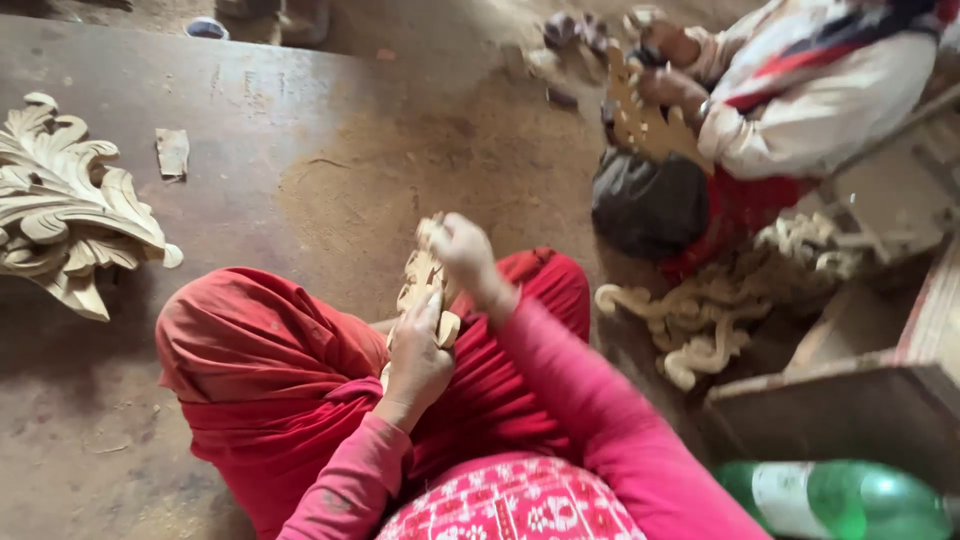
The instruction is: The person sits on the floor and uses a small hand tool to carve and smooth the edges of a decorative wooden piece. They repeatedly rub the tool along the contours of the wood, rotating the piece to access different sides.
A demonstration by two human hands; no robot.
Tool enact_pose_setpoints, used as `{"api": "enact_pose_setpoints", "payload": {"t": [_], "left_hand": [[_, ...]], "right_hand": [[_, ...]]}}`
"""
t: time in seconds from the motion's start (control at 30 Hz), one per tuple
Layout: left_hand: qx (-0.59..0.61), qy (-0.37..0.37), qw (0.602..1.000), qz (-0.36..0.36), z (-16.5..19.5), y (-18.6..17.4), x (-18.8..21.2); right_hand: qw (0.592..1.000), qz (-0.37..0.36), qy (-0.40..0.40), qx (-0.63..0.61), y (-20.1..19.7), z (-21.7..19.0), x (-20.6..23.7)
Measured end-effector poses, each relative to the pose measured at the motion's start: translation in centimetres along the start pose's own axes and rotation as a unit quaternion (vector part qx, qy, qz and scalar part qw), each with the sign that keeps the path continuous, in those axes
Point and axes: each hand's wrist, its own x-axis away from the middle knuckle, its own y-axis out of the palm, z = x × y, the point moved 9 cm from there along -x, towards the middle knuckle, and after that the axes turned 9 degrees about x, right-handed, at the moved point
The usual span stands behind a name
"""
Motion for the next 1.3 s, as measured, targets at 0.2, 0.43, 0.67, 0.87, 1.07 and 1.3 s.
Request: {"api": "enact_pose_setpoints", "payload": {"t": [0.2, 0.43, 0.67, 0.87, 1.07, 1.3], "left_hand": [[-0.037, -0.054, 0.998, -0.024, -0.3, 0.6, 0.3], [0.001, -0.057, 0.998, -0.023, -0.2, 1.1, 0.2], [0.009, -0.025, 0.999, -0.026, -0.9, 2.7, 1.9], [-0.01, -0.011, 0.999, -0.035, -0.6, 2.8, 1.3], [0.003, -0.023, 0.999, -0.028, 0.0, 1.5, 1.0], [-0.002, -0.015, 0.999, -0.04, 0.7, 1.1, 1.5]], "right_hand": [[0.986, -0.113, 0.101, -0.074, 1.6, 1.8, 0.7], [0.971, 0.114, -0.149, 0.148, -3.0, -3.9, 2.5], [0.993, -0.06, 0.08, -0.062, -0.7, 2.4, 1.5], [0.997, -0.065, 0.042, 0.017, -0.7, 1.4, 1.2], [0.997, -0.004, 0.039, 0.067, -1.8, -0.4, 1.4], [0.974, -0.131, 0.152, -0.102, 1.3, 3.0, 0.9]]}}
